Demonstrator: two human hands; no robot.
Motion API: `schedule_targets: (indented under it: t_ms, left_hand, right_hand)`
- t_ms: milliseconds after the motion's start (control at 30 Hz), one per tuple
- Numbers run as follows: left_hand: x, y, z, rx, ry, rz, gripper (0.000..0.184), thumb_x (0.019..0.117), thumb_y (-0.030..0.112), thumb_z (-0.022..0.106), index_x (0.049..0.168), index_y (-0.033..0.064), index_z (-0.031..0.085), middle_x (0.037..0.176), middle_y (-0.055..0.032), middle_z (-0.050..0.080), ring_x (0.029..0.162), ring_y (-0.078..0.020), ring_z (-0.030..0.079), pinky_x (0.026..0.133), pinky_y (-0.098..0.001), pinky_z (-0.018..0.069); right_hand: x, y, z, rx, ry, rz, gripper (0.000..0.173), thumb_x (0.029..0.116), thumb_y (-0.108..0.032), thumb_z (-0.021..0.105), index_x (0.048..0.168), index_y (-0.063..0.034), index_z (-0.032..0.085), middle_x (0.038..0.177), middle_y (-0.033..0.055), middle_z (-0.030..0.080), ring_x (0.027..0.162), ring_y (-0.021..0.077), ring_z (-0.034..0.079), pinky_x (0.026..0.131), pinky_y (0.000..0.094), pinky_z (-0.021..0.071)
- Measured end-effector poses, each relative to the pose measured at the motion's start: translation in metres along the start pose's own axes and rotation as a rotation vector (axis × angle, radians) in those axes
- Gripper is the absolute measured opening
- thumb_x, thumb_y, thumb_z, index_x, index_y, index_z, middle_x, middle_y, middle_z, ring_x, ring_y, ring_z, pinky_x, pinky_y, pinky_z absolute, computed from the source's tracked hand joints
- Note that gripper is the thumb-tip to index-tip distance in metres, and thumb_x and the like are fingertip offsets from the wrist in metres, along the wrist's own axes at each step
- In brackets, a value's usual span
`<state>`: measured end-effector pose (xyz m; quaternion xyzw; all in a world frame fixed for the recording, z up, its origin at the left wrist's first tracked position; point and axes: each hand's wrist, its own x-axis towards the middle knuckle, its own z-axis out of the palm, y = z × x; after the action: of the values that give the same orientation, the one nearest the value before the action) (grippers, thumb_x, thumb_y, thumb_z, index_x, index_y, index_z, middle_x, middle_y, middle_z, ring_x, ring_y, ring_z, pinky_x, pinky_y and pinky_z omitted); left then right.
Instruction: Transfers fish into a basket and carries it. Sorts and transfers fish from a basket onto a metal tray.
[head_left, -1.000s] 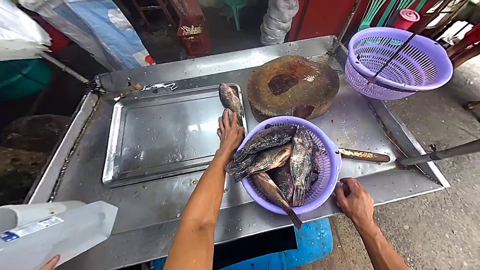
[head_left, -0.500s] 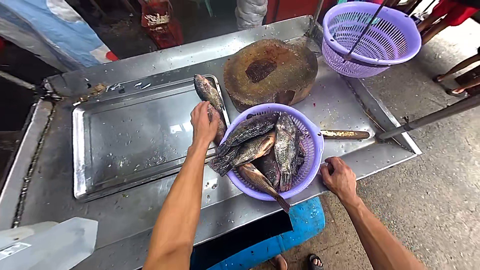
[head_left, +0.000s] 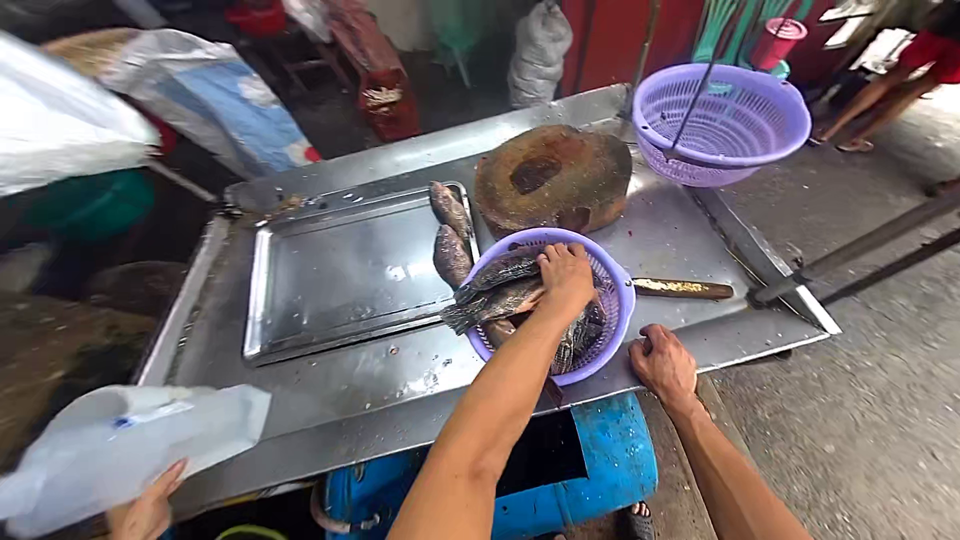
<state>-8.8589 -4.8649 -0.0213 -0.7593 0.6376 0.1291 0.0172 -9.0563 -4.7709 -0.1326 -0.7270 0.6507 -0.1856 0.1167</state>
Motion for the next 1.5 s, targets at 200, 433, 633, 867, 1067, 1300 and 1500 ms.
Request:
schedule_targets:
  t_ms: [200,433,633,867,1067,1300,1500]
  left_hand:
    - [-0.003,0.017,-0.006,0.031,-0.071,-0.085,0.095,0.0731,0.042,0.089,0.144,-0.0055,0.047,0.149,-0.0303,0.043,0.140,-0.0482,0.039,0.107,-0.0652,0.0392]
    - [0.008,0.019,0.005,-0.006,-0.058,-0.126,0.106,0.0648,0.045,0.093,0.152,0.0094,0.044,0.149,-0.0316,0.044,0.142,-0.0552,0.034,0.106,-0.0782,0.0321]
    - [0.010,0.030,0.008,-0.021,-0.073,-0.179,0.109,0.0694,0.046,0.091,0.153,0.0026,0.036,0.130,-0.0372,0.058,0.122,-0.0569,0.056,0.097,-0.0742,0.0444]
    - [-0.015,0.030,-0.021,-0.401,-0.080,-0.158,0.083,0.0750,0.039,0.089,0.139,-0.0019,0.055,0.129,-0.0306,0.062,0.124,-0.0481,0.058,0.103,-0.0686,0.0440]
    - [-0.022,-0.095,-0.072,-1.224,0.220,-0.249,0.068,0.0855,0.022,0.083,0.144,0.0044,0.051,0.121,-0.0174,0.068,0.105,-0.0267,0.069,0.093,-0.0479,0.0580]
    - [-0.012,-0.329,-0.072,-1.320,0.589,-0.529,0.063,0.0896,0.021,0.076,0.144,0.0077,0.048,0.117,-0.0115,0.068,0.098,-0.0202,0.069,0.084,-0.0409,0.0598]
    - [0.037,-0.395,-0.030,-0.726,0.470,-0.844,0.075,0.0852,0.027,0.079,0.146,-0.0030,0.046,0.139,-0.0331,0.055,0.131,-0.0495,0.051,0.106,-0.0678,0.0419]
  right_hand:
    - [0.001,0.003,-0.005,0.035,0.000,-0.036,0.036,0.0905,-0.033,0.056,0.104,-0.0031,0.072,0.098,0.0185,0.072,0.090,0.0378,0.072,0.071,0.0571,0.0560]
    - [0.004,0.004,-0.012,0.067,-0.103,-0.028,0.039,0.0912,-0.036,0.061,0.113,-0.0059,0.073,0.112,0.0155,0.073,0.106,0.0335,0.071,0.084,0.0544,0.0582]
    - [0.009,0.017,-0.010,0.156,-0.082,-0.053,0.031,0.0895,-0.033,0.062,0.107,-0.0089,0.073,0.107,0.0114,0.074,0.106,0.0283,0.071,0.086,0.0497,0.0582]
    - [0.011,0.022,-0.018,0.094,-0.070,-0.020,0.036,0.0902,-0.034,0.062,0.111,-0.0067,0.074,0.109,0.0143,0.074,0.105,0.0315,0.071,0.084,0.0532,0.0585]
    - [0.015,0.021,-0.005,0.067,-0.052,-0.085,0.034,0.0927,-0.029,0.060,0.112,-0.0034,0.072,0.106,0.0199,0.073,0.098,0.0398,0.071,0.077,0.0635,0.0563]
    - [0.016,0.015,0.001,0.024,0.014,-0.062,0.036,0.0905,-0.027,0.054,0.107,-0.0006,0.071,0.094,0.0222,0.072,0.085,0.0439,0.070,0.066,0.0665,0.0511]
    - [0.017,0.017,0.006,0.006,0.083,-0.077,0.040,0.0907,-0.032,0.049,0.099,0.0006,0.072,0.081,0.0192,0.069,0.071,0.0401,0.067,0.060,0.0621,0.0487]
